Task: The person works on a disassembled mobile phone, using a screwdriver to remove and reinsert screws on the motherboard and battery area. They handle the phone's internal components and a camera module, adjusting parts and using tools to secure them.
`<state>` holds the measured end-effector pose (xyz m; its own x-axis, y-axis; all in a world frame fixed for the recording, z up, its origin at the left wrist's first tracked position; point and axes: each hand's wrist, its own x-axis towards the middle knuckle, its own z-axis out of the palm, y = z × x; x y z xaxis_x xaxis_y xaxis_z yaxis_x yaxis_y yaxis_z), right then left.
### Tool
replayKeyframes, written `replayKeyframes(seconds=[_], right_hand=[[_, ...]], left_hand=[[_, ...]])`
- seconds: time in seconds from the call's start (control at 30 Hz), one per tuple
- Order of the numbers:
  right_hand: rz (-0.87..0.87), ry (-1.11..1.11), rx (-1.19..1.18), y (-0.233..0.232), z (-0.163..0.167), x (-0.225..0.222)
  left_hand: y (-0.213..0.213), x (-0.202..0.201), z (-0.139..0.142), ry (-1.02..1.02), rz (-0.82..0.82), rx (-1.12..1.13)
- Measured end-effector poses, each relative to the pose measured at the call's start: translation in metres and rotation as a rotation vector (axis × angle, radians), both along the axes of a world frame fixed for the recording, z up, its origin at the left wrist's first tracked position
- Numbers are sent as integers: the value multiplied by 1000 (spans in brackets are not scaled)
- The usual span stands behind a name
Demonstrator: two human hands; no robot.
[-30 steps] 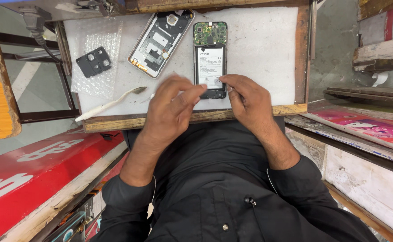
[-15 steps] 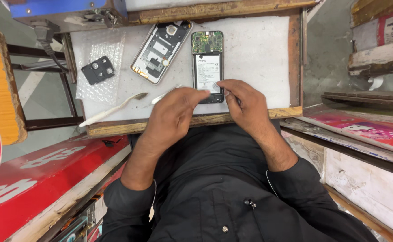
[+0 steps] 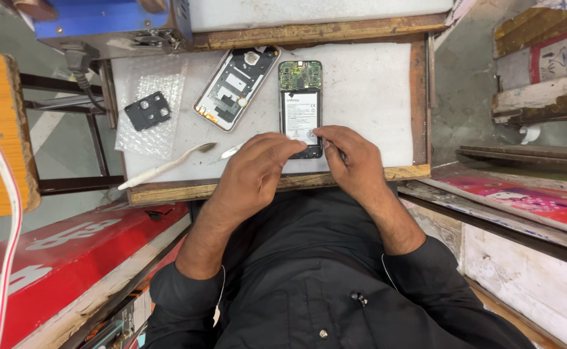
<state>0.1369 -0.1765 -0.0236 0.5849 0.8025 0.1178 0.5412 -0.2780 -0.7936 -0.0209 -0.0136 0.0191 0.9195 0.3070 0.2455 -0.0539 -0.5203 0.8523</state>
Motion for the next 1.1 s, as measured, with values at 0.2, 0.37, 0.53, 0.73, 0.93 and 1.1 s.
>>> replayKeyframes(seconds=[0.2,0.37,0.53,0.73,0.93,1.1], right_hand=[[15,-19,-1,-1,-3,-1],[0,6,-63,-1,-4,0],[16,-21,-1,-1,-3,0],[-8,0,-11,-1,-1,-1],[16,-18,30,-1,1,-2],[-6,8,-3,1,4,-3]], left_hand=[[1,0,2,189,101,-36],[1,0,-4,-102,113,266],[0,-3,-5,-62,53,154],[-1,-1,-1,-105,75,184],[-2,-2,-5,-81,63,162],[-4,-2,-5,-141,113,287]])
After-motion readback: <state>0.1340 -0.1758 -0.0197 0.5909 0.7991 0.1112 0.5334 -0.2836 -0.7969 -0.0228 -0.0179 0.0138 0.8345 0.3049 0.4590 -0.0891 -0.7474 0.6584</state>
